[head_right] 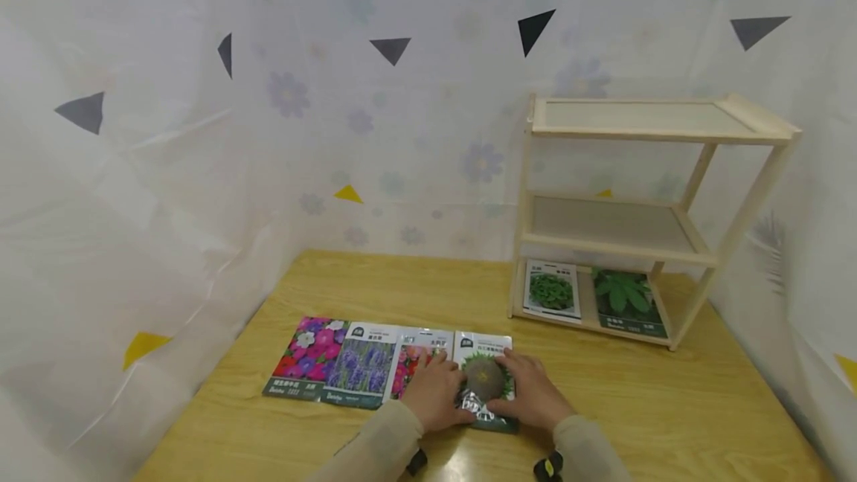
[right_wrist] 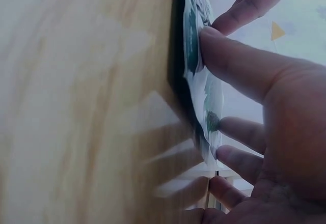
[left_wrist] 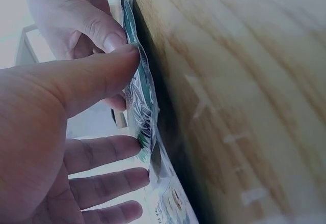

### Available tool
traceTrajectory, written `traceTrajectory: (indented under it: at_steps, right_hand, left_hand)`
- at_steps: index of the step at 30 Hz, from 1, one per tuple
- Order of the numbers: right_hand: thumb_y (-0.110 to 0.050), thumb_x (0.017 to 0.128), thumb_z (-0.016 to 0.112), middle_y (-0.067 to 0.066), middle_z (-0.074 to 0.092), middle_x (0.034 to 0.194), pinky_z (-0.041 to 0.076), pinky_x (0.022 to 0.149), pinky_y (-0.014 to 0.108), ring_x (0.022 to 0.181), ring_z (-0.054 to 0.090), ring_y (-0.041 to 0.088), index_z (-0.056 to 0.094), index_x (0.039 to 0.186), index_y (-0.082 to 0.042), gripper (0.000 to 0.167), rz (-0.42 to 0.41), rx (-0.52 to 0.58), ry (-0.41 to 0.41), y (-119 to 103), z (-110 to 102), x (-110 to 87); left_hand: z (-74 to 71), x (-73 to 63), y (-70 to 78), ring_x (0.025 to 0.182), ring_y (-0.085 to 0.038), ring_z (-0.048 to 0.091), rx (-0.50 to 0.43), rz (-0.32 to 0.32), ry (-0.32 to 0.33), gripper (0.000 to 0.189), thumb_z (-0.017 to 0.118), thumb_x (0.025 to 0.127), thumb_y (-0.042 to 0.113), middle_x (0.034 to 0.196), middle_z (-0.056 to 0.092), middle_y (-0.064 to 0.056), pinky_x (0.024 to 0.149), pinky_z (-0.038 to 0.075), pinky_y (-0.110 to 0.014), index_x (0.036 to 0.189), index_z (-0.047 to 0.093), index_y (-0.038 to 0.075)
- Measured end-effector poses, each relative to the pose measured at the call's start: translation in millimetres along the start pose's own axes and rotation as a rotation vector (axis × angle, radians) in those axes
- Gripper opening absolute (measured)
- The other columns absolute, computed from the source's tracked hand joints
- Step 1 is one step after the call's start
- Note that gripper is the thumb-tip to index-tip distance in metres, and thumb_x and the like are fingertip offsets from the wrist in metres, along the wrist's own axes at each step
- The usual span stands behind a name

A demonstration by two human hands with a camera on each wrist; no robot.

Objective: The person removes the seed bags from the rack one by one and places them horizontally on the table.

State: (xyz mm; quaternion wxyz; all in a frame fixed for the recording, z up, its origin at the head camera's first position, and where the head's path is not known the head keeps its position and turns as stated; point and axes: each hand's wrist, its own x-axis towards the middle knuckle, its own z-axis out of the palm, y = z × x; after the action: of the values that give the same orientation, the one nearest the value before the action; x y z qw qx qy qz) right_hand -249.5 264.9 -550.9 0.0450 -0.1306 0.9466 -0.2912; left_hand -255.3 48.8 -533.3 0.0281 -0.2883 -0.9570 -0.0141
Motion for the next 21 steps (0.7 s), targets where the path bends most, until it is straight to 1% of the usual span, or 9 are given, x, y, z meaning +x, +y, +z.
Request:
traceTrajectory:
  at_steps: [7, 11, 18, 21]
  right_hand:
    - [-0.051, 0.074, 0.079, 0.020, 0.036, 0.149, 0.036, 0.096, 0.066, 0.132, 0.031, 0.048, 0.049, 0.140, -0.008, 0.084, 0.000, 0.001, 0.013, -2.3, 1.3, -2.1]
    - [-0.051, 0.074, 0.078, 0.021, 0.034, 0.149, 0.036, 0.095, 0.067, 0.132, 0.029, 0.050, 0.048, 0.140, -0.008, 0.084, -0.002, 0.013, 0.010, -2.5, 0.3, -3.3]
    - [-0.046, 0.081, 0.075, 0.028, 0.021, 0.153, 0.032, 0.098, 0.068, 0.135, 0.024, 0.052, 0.046, 0.142, -0.006, 0.079, -0.041, 0.100, 0.009, 4.0, -1.8, -2.1]
    - [-0.046, 0.082, 0.073, 0.028, 0.019, 0.153, 0.031, 0.099, 0.068, 0.136, 0.023, 0.051, 0.044, 0.143, -0.005, 0.079, -0.030, 0.129, -0.006, 4.8, -3.6, -1.6]
  left_hand:
    - [2.4, -0.6, -2.2, 0.122, -0.022, 0.050, -0.003, 0.009, 0.013, 0.061, 0.071, 0.070, 0.069, 0.116, 0.063, 0.004, 0.105, 0.033, -0.058, 0.111, 0.070, 0.023]
    - [2.7, -1.2, -3.0, 0.120, -0.021, 0.051, -0.009, 0.016, 0.011, 0.061, 0.070, 0.072, 0.069, 0.116, 0.063, 0.005, 0.104, 0.033, -0.059, 0.113, 0.070, 0.024]
    - [2.1, -2.2, -3.9, 0.121, -0.021, 0.050, -0.033, 0.012, 0.007, 0.058, 0.066, 0.077, 0.067, 0.118, 0.062, 0.004, 0.105, 0.032, -0.060, 0.115, 0.069, 0.023]
    - [1.8, -2.8, -3.8, 0.122, -0.021, 0.050, -0.053, 0.003, 0.016, 0.055, 0.065, 0.081, 0.063, 0.121, 0.061, 0.002, 0.105, 0.031, -0.060, 0.117, 0.068, 0.022]
